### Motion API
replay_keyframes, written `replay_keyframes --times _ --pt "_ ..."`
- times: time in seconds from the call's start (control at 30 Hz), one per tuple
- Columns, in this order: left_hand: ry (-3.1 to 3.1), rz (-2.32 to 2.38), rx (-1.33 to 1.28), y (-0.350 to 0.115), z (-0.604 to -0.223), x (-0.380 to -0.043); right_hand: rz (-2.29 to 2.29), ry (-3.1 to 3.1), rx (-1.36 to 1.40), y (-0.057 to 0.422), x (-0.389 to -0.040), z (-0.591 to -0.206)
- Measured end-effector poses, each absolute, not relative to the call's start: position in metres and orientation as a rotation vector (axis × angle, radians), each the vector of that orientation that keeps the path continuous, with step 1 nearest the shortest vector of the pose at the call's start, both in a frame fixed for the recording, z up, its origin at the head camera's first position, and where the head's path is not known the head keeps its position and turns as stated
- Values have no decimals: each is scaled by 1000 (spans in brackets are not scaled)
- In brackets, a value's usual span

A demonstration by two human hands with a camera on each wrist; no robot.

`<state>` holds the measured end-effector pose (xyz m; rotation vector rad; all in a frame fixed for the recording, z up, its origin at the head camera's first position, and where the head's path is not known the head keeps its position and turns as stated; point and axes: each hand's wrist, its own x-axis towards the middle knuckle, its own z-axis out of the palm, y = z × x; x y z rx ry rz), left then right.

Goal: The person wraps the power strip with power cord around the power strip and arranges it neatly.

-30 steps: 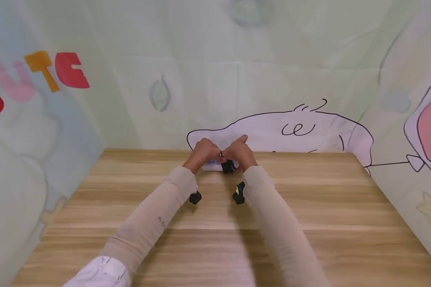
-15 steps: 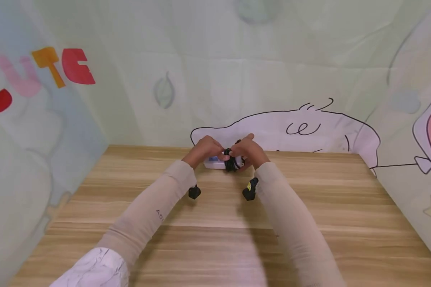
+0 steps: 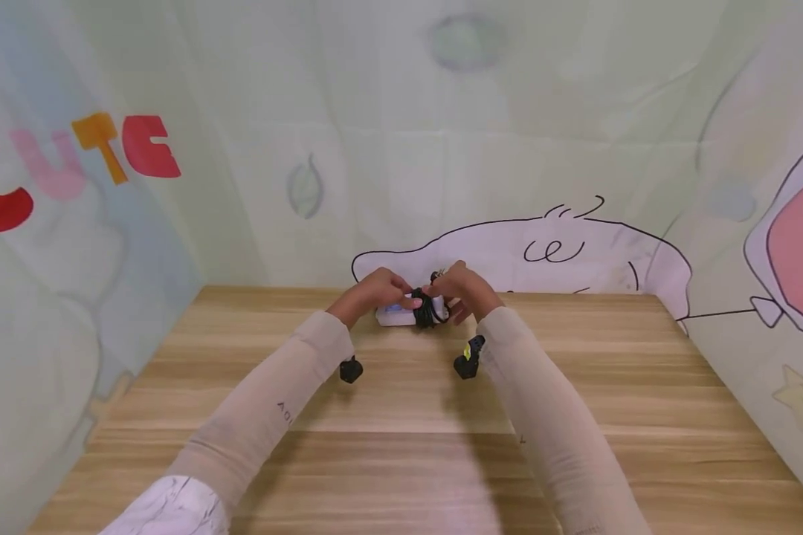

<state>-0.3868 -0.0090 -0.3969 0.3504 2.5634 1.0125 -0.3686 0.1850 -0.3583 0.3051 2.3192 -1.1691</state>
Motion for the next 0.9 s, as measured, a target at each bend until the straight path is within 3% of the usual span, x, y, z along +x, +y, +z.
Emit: replay_keyframes --times 0.63,0.9 --pt "2642 926 487 -20 -408 -398 -1174 2310 218 201 -371 -376" --pt "2943 614 715 -81 -412 -385 -927 2638 -48 254 -347 -383"
